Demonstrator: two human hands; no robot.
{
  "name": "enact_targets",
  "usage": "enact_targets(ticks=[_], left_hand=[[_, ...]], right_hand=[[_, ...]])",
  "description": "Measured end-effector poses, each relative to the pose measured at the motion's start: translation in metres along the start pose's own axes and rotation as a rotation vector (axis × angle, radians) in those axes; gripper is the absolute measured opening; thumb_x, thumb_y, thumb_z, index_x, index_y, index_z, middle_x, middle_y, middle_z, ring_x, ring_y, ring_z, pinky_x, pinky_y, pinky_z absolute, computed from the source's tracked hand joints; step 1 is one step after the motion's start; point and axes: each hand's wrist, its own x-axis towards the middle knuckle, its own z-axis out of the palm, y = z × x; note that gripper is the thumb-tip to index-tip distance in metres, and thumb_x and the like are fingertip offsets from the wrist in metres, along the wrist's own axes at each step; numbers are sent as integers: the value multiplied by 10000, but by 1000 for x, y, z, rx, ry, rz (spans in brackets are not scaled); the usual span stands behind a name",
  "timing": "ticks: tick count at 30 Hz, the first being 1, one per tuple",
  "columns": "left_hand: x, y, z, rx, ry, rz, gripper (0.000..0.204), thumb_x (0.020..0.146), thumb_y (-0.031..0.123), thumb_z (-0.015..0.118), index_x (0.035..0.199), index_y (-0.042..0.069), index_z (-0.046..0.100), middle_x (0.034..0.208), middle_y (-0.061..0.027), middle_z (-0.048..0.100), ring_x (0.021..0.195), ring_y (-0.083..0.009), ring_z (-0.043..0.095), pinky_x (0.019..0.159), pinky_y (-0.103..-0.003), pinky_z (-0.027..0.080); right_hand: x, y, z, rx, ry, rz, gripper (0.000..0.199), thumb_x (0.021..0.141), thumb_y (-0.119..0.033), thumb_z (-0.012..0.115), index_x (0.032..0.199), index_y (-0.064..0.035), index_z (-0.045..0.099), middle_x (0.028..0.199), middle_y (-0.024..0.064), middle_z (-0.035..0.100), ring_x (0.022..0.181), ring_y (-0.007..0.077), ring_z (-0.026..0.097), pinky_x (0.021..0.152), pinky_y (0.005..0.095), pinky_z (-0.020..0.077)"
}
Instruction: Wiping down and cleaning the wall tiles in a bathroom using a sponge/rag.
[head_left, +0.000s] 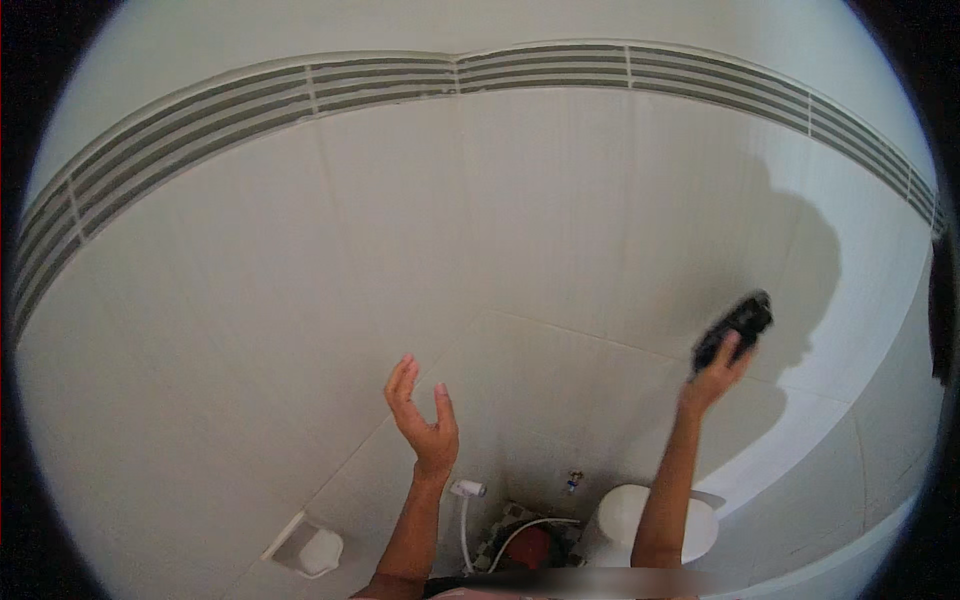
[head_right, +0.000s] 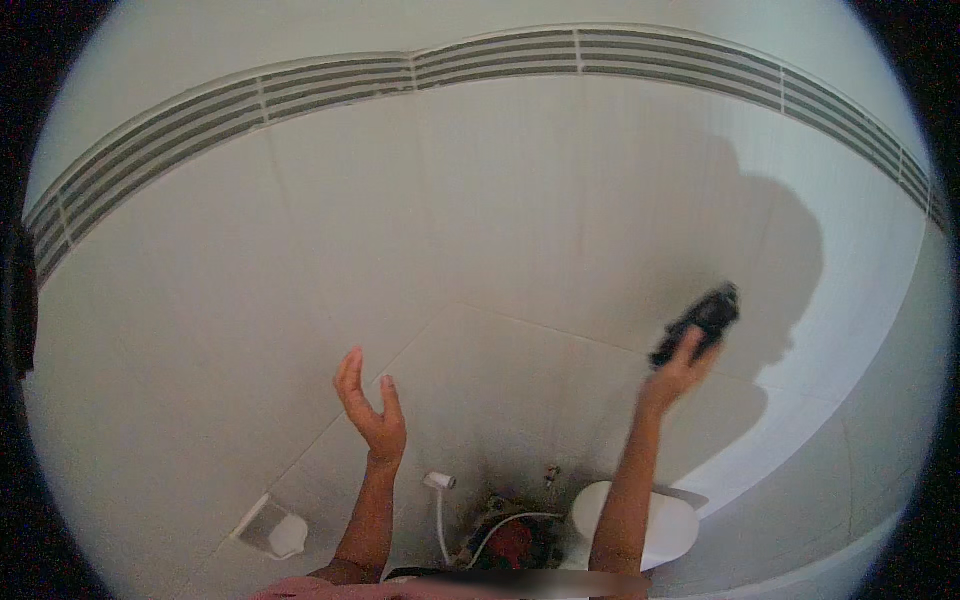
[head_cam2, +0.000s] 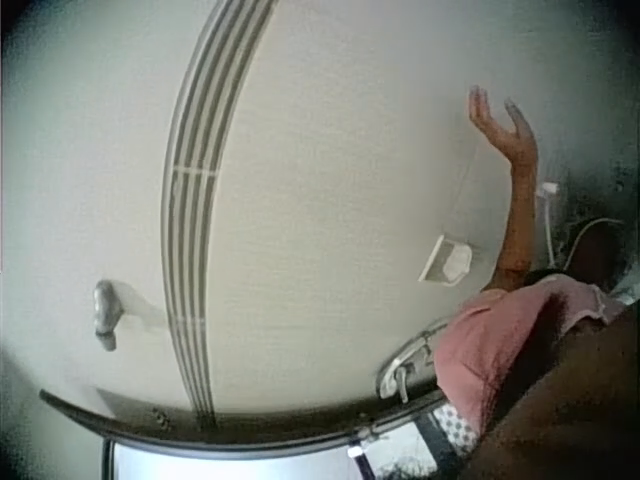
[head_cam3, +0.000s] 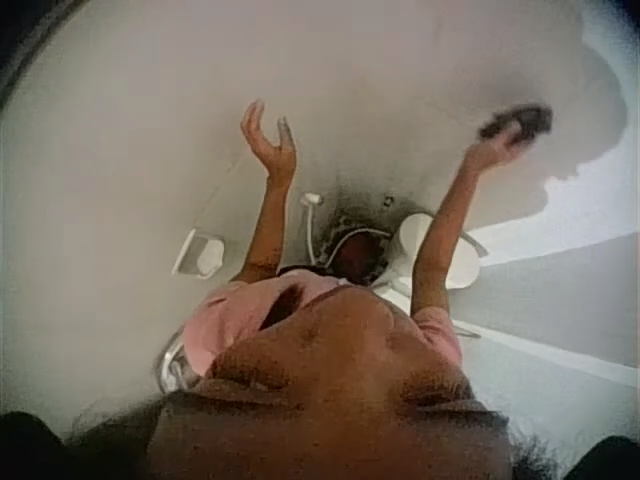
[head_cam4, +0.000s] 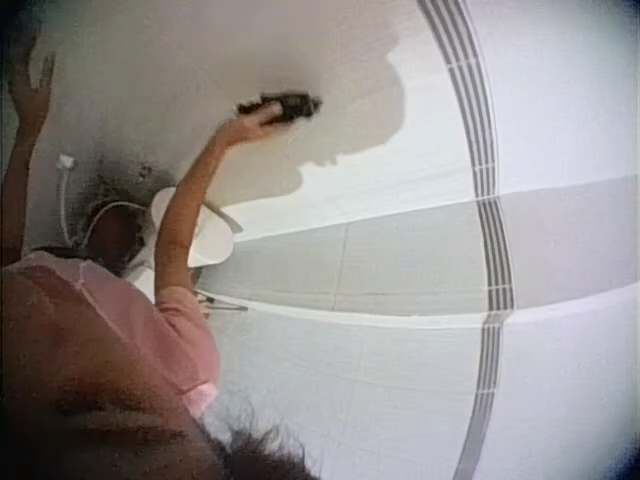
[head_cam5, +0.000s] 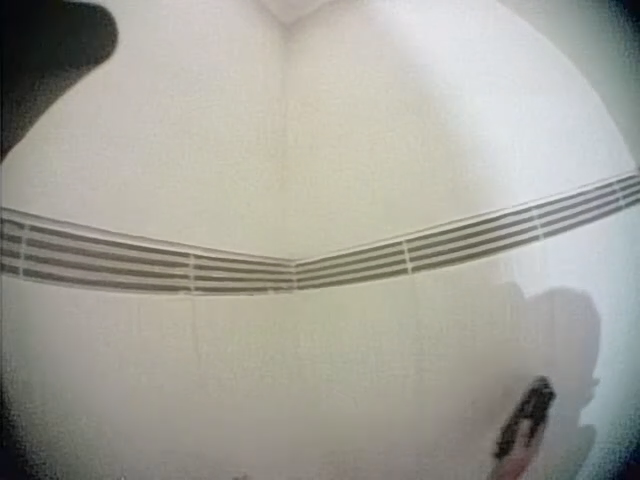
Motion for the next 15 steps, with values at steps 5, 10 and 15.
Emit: enact_targets(ticks=[5,10,15], left_hand=[[13,12,-67,-4,212,35,449,838,-19,477,1274,27,381,1318,-164,359,1270,-297,343,1062,-438,266],[18,18,-126,142,270,85,428,845,-9,455,1264,35,381,1325,-168,347,1297,-319,304,1080,-456,236],[6,23,-187,254,280,169,407,843,-1,444,1242,57,389,1328,-171,337,1302,-360,285,1085,-503,207]], right_hand=[[-132,-63,116,373,-574,123,494,930,-205,502,1340,23,349,1328,172,405,1195,244,416,1013,361,314],[-244,-137,210,525,-1111,-647,702,699,-5,619,1344,-204,426,1469,149,245,1360,357,196,1074,543,125],[-249,-147,271,330,-887,-681,593,845,-359,535,1393,-229,350,1489,127,203,1370,366,144,1055,594,52]])
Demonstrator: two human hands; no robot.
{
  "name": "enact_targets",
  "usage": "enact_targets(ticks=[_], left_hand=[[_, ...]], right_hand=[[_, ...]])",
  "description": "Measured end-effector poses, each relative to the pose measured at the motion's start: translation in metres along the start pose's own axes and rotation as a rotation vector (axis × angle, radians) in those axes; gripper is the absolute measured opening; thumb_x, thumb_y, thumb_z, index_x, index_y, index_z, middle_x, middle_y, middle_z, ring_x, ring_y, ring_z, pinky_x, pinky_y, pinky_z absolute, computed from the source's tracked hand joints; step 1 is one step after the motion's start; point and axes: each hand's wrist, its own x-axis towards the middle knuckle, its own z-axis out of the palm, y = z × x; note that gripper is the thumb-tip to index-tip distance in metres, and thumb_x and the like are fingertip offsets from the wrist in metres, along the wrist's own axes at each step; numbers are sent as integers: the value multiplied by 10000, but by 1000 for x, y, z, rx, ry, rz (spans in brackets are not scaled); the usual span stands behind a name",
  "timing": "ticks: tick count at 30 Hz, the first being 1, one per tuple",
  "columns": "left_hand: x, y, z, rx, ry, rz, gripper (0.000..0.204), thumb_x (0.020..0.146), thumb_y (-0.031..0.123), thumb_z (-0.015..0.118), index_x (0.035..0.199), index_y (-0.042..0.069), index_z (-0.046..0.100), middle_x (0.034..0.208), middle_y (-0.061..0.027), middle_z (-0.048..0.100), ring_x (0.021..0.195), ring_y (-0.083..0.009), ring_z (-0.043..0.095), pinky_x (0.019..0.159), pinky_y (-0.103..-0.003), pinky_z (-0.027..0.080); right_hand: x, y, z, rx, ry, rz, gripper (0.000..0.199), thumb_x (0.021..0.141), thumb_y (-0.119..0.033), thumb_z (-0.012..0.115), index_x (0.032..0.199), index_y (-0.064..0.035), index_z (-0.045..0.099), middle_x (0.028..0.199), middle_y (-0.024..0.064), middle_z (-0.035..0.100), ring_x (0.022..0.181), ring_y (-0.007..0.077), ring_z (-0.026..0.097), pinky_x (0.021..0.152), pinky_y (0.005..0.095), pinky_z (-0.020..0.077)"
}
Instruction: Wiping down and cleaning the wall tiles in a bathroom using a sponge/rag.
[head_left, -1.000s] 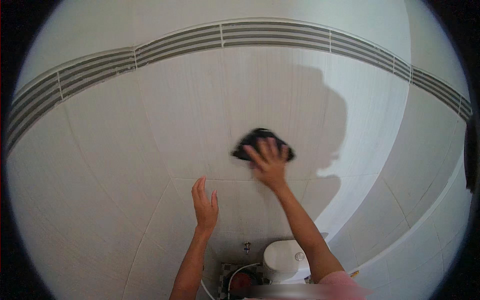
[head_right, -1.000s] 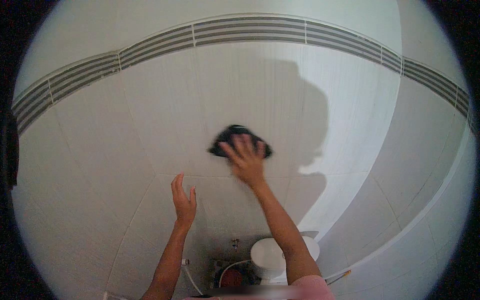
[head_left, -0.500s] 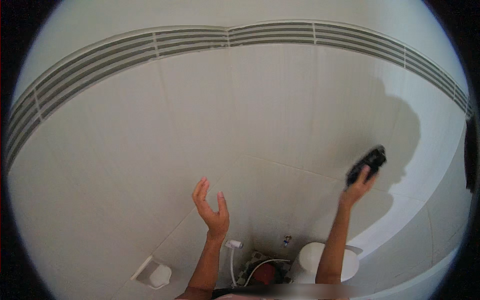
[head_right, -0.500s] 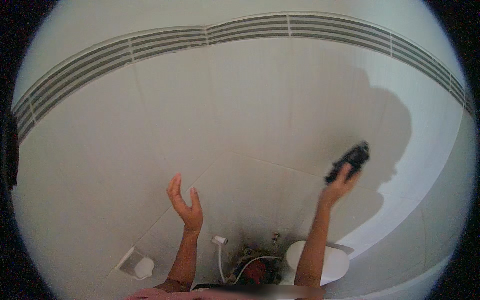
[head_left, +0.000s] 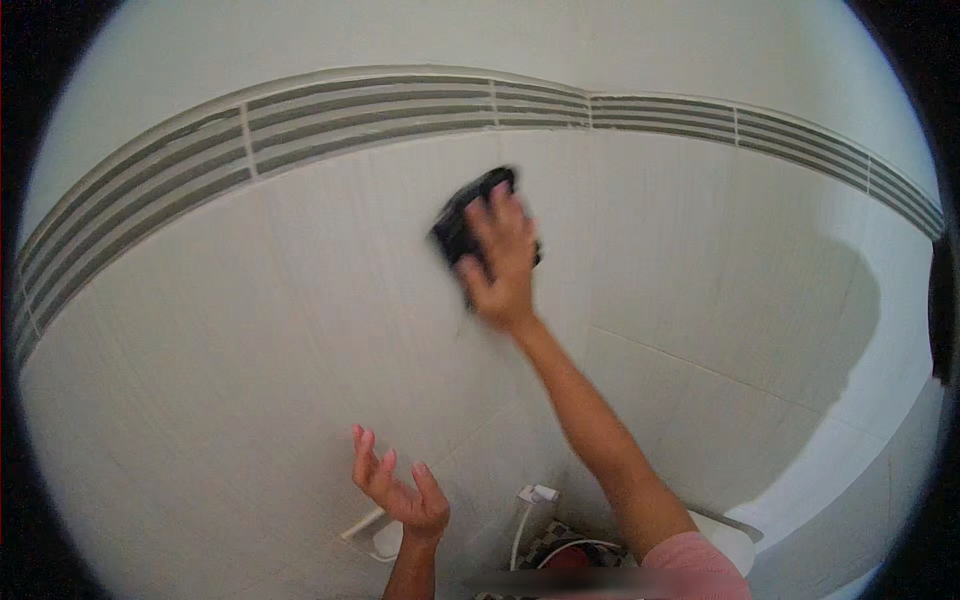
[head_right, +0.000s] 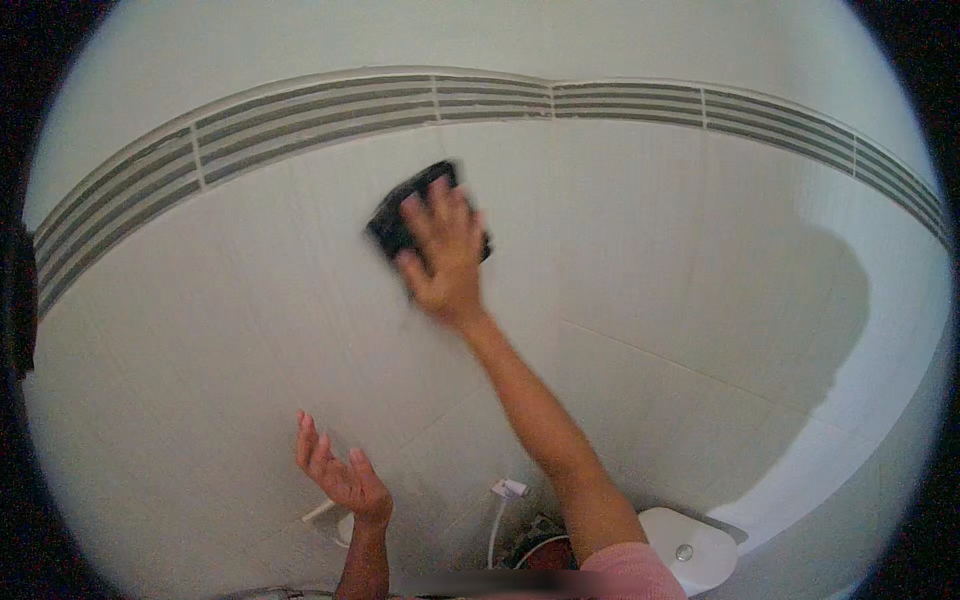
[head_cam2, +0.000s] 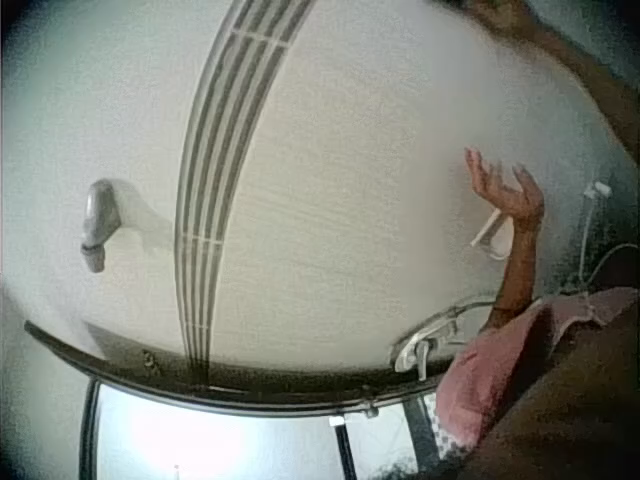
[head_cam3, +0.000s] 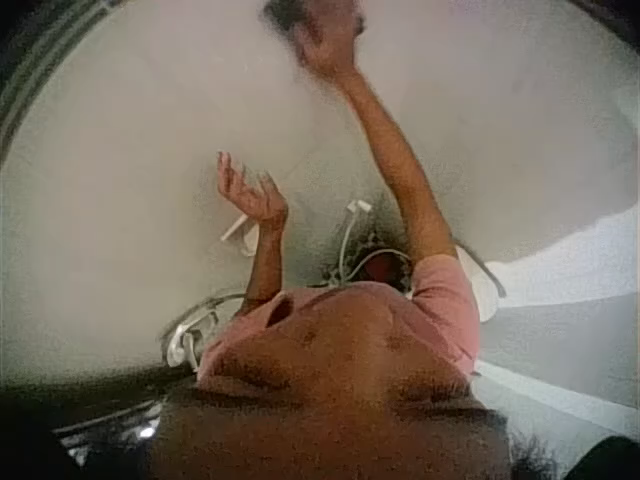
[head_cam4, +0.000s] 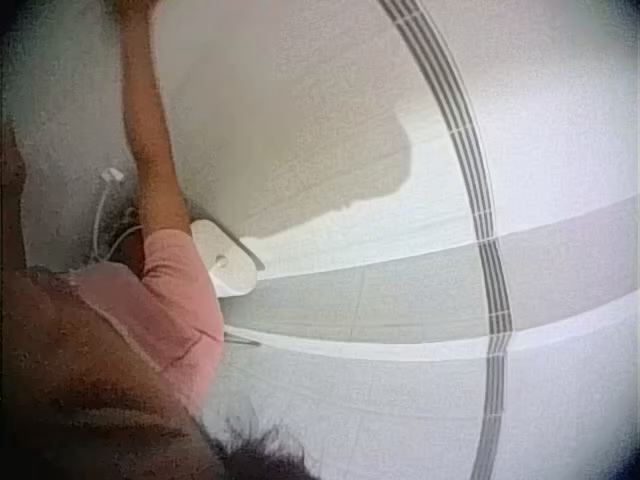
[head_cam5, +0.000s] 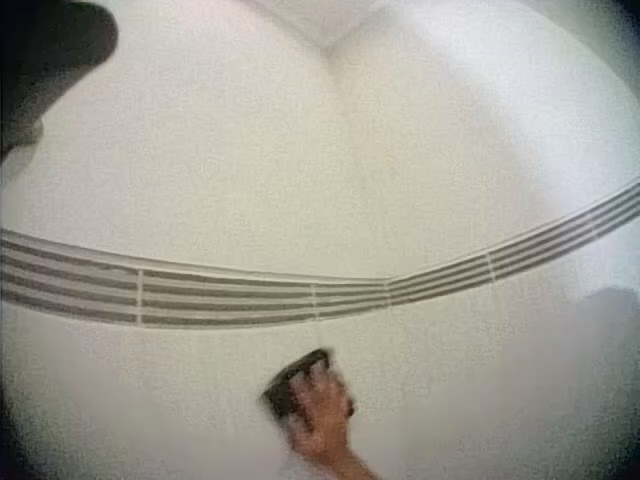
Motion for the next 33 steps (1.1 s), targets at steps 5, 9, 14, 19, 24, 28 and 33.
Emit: enact_targets(ticks=[5,9,14,19,24,28,33], left_hand=[[-1,-6,-58,1,-71,6,335,861,53,436,1193,94,412,1310,-176,341,1300,-386,274,1079,-543,197],[-2,-10,-95,-3,-90,-38,295,866,67,433,1158,103,429,1299,-180,347,1294,-392,281,1072,-555,205],[2,-9,-124,42,-153,2,269,858,89,456,1126,110,441,1290,-171,362,1294,-393,286,1073,-577,159],[16,-5,-157,192,-184,48,290,848,128,484,1136,130,448,1316,-155,368,1304,-391,276,1072,-598,74],[33,-10,-175,324,-187,95,355,837,143,500,1188,135,446,1412,-164,294,1341,-383,215,1059,-613,14],[41,-17,-167,497,-177,92,494,818,172,533,1292,135,399,1475,-163,190,1377,-381,81,1045,-603,-68],[42,-27,-151,780,-231,86,673,801,252,585,1403,167,296,1499,-167,111,1381,-391,1,1021,-621,-102]], right_hand=[[53,114,-12,-46,224,402,623,914,-476,409,1421,-141,269,1477,182,187,1362,357,158,1093,486,95],[-30,144,-9,-14,236,690,740,918,-520,357,1402,22,214,1467,196,198,1361,347,153,1108,419,106],[-166,103,7,24,273,995,745,906,-532,374,1401,7,235,1457,213,209,1353,348,175,1103,425,124],[-122,51,13,11,278,1004,725,905,-544,365,1404,-30,256,1442,230,237,1333,372,218,1087,460,150],[-14,-50,33,-121,263,471,597,931,-474,368,1422,-147,274,1478,174,191,1353,382,157,1080,523,97],[-44,-144,43,-80,42,181,629,863,-429,515,1413,-201,313,1501,148,132,1369,387,96,1043,609,25],[-170,-152,33,66,-46,40,613,796,-452,597,1331,-194,442,1478,196,178,1362,420,103,1035,621,24]])
